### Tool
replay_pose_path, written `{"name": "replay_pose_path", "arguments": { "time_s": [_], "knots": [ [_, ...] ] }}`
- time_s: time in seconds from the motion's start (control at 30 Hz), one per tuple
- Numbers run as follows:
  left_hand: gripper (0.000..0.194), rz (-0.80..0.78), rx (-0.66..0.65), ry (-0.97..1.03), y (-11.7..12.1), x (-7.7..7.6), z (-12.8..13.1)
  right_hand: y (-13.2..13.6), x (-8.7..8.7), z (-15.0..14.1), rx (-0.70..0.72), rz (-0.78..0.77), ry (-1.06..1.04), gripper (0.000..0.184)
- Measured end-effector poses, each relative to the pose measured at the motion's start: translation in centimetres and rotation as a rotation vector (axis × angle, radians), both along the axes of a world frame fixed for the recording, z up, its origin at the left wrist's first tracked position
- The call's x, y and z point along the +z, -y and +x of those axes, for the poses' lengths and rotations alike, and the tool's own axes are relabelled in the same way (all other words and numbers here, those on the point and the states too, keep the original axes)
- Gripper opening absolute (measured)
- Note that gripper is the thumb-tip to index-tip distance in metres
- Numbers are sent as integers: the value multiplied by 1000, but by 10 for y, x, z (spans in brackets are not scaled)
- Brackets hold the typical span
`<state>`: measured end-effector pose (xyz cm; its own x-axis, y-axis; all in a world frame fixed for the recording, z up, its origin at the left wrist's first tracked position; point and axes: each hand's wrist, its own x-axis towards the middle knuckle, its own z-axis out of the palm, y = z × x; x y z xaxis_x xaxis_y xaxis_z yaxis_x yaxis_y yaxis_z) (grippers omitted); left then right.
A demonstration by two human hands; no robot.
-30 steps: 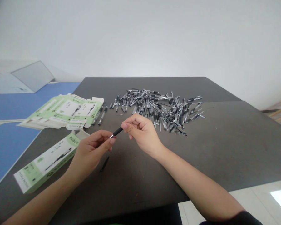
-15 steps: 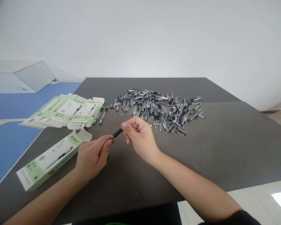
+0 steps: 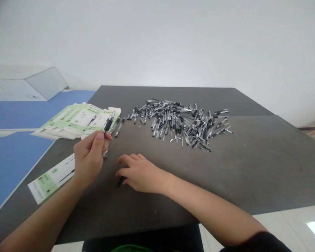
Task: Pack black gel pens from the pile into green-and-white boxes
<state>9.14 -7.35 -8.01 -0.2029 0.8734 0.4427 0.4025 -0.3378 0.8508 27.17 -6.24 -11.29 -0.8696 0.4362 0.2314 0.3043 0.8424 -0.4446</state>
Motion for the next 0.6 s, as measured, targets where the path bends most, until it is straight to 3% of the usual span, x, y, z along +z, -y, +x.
{"name": "replay_pose_path", "arguments": {
  "time_s": [0.13, 0.23, 0.37, 0.5, 0.6],
  "knots": [
    [32, -22, -47, 89, 5, 5, 4, 8, -16, -14, 44, 122, 100, 14],
    [33, -39, -56, 99, 6, 8, 5, 4, -16, -12, 10, 170, 119, 15],
    [32, -59, -88, 204, 3, 9, 4, -7, -7, -1, -101, 65, 106, 13],
    [29, -92, -121, 384, -1, 10, 4, -29, -1, 15, -285, -96, -108, 17],
    [28, -149, -152, 492, -5, 12, 5, -49, -7, 26, -444, -107, -223, 14]
  ]
}}
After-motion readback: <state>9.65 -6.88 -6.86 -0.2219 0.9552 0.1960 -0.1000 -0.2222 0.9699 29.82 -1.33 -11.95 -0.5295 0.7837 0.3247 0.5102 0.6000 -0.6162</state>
